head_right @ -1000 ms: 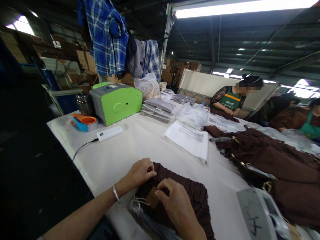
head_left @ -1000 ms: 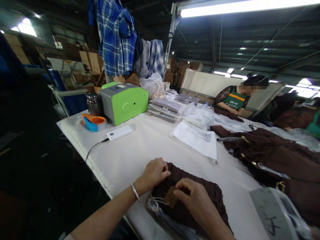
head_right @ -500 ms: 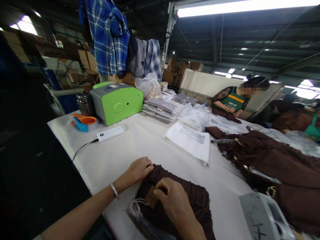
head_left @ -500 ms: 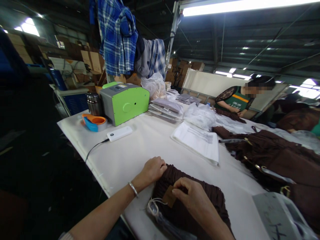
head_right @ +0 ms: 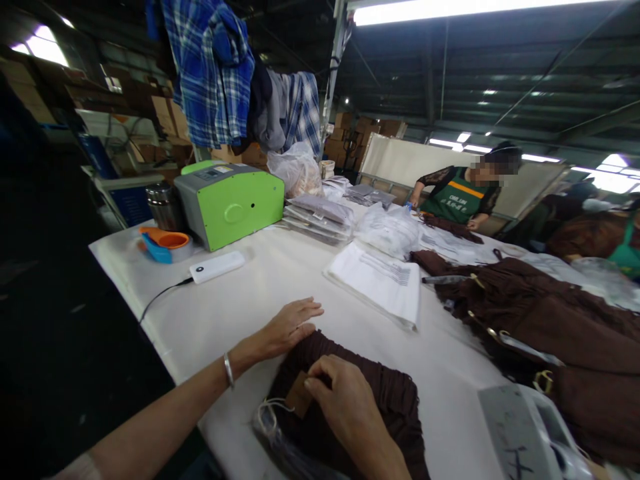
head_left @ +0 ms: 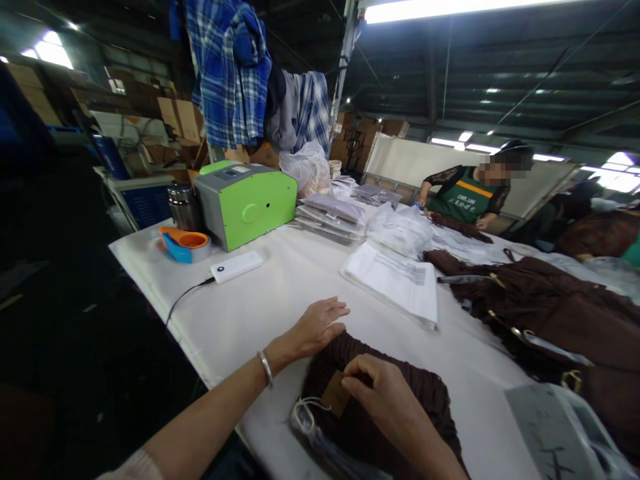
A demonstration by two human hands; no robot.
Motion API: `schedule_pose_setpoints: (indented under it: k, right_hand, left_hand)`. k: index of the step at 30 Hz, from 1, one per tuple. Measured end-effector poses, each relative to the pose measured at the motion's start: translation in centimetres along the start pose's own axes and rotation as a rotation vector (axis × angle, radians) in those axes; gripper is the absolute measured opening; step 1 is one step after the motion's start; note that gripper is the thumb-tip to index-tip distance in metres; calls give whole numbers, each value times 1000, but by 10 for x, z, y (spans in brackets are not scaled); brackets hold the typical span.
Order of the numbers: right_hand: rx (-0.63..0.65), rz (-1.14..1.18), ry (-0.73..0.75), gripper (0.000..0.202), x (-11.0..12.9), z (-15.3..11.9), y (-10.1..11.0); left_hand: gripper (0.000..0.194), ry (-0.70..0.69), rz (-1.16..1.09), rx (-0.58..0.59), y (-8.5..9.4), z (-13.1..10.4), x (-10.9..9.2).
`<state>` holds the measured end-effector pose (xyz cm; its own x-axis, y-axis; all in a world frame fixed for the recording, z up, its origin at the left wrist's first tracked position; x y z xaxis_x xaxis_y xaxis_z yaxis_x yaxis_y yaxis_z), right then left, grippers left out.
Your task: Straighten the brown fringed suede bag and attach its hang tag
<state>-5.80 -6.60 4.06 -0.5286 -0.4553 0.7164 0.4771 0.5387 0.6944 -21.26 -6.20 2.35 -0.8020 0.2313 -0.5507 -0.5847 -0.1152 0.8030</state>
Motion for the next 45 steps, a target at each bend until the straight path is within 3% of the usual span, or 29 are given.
schedule_pose_setpoints:
  k: [4, 7, 10, 12, 15, 17, 19, 22, 26, 34, 38, 42, 43, 45]
  right_hand:
    - [-9, 9, -4, 12, -1, 0, 3]
    - [-8, 11, -22, 11, -5, 1, 4]
    - [8, 15, -19, 12, -8, 4, 1]
    - [22, 8, -5, 11, -8, 7, 0]
    - [32, -13, 2, 11, -7, 12, -1]
    - [35, -27, 5, 11, -7, 17, -1]
    - [26, -72, 9, 12, -9, 24, -1]
    - [-23, -180, -8, 11, -16, 35, -1]
    - [-85, -200, -39, 8, -27, 41, -5]
    - [-119, -66, -34, 8, -25, 35, -3]
    - [-99, 145, -33, 9, -18, 32, 1]
    - [-91, 446, -107, 15, -15, 28, 0]
    - [-83, 494, -124, 17, -13, 28, -1]
    - [-59, 554, -139, 21, -10, 26, -2]
  left_hand:
    - [49, -153, -86, 213, -22, -1, -3]
    - [51, -207, -173, 257, -30, -19, -14]
    - [52, -203, -314, 225, -20, -38, -27]
    - [50, -123, -458, 174, -8, -46, -29]
    - [49, 45, -757, 52, 4, -49, -18]
    - [51, 125, -939, -12, 1, -47, -7]
    - [50, 189, -978, -47, -7, -44, 3]
    - [40, 233, -795, -137, -14, -41, 8]
    - [28, 141, -548, -278, -5, -43, -3]
    - [24, 69, -339, -339, 0, -53, -4]
    - [19, -16, -115, -359, 6, -65, -24]
    - [43, -81, 144, -324, -1, -74, -49]
    - [42, -68, 183, -312, -4, -75, -51]
    - [22, -33, 202, -304, -9, -75, -51]
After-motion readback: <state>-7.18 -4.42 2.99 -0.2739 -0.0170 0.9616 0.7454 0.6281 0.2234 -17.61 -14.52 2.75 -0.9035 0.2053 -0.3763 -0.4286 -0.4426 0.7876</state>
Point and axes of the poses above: each hand's wrist, its own z-axis towards the middle knuckle, its own y-axis out of the back of the hand, x = y × z, the point moved 6 cm from there along z, towards the middle knuckle, and after that the axes turned 1 degree about -z, right-handed, at the moved point
